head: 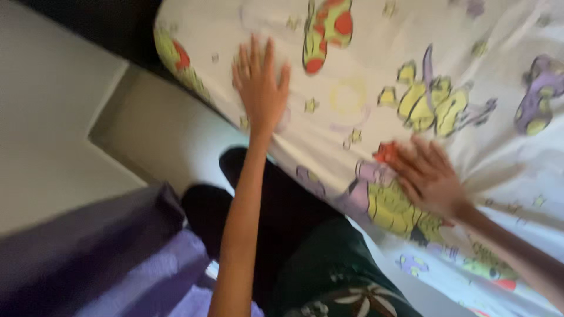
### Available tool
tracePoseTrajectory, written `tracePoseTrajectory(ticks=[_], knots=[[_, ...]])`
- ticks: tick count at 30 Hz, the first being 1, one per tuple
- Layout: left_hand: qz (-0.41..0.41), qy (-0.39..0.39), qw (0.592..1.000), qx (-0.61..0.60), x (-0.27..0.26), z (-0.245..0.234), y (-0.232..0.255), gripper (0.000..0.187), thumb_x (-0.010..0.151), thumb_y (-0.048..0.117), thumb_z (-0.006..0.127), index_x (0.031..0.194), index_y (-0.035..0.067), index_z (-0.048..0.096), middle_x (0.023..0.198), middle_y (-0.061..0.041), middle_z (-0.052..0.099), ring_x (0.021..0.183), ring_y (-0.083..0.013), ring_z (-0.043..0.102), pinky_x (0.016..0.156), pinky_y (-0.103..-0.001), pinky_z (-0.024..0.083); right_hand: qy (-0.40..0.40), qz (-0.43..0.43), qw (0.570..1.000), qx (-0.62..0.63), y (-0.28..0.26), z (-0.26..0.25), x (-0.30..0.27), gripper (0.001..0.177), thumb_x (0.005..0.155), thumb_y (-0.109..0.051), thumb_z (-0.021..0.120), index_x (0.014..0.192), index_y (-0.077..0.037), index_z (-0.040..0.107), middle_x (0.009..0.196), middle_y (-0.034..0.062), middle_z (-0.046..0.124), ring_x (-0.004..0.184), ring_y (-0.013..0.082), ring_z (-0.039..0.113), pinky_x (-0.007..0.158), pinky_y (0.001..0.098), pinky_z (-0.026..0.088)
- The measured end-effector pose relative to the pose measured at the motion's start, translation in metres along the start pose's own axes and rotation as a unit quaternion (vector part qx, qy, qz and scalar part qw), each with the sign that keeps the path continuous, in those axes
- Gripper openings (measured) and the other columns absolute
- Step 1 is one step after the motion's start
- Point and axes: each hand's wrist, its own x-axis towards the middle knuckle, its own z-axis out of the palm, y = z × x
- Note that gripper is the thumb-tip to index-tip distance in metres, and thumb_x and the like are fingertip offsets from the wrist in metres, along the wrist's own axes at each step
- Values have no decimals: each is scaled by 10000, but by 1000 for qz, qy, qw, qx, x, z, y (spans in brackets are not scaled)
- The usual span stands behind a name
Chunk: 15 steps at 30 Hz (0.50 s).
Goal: The person spreads and tucks a fitted sheet with a cartoon pattern onto a mattress. They walk around the bed, pulling the sheet over the corners and smoothing the surface to fit it snugly.
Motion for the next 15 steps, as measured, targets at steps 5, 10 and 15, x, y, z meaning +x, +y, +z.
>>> tracePoseTrajectory(ticks=[5, 10, 15], knots=[[-14, -18, 1000, -1, 5, -12, 11, 560, 1038, 430, 602, 1544, 222, 483, 1660, -70, 358, 1540, -358, 316, 1264, -558, 233, -15, 1, 999, -37, 6, 5, 2, 545, 962, -349, 461, 1501, -269, 476, 1615, 33, 387, 1528, 313, 266, 1221, 566, 213], [-39, -77, 996, -16, -12, -8, 5, 584, 1054, 369, 571, 1595, 188, 448, 1687, -94, 344, 1554, -379, 307, 1222, -595, 249, -15, -12, 999, -29, 7, 0, 1, 602, 898, -329, 514, 1494, -253, 473, 1609, 47, 392, 1493, 337, 313, 1187, 561, 243], [-25, -246, 968, 39, -74, -68, 25, 619, 912, 411, 651, 1471, 188, 507, 1580, -144, 371, 1434, -444, 342, 1143, -665, 285, -54, 87, 970, -219, -39, -9, 25, 657, 888, -316, 565, 1533, -317, 439, 1638, -36, 394, 1480, 361, 382, 925, 393, 308]])
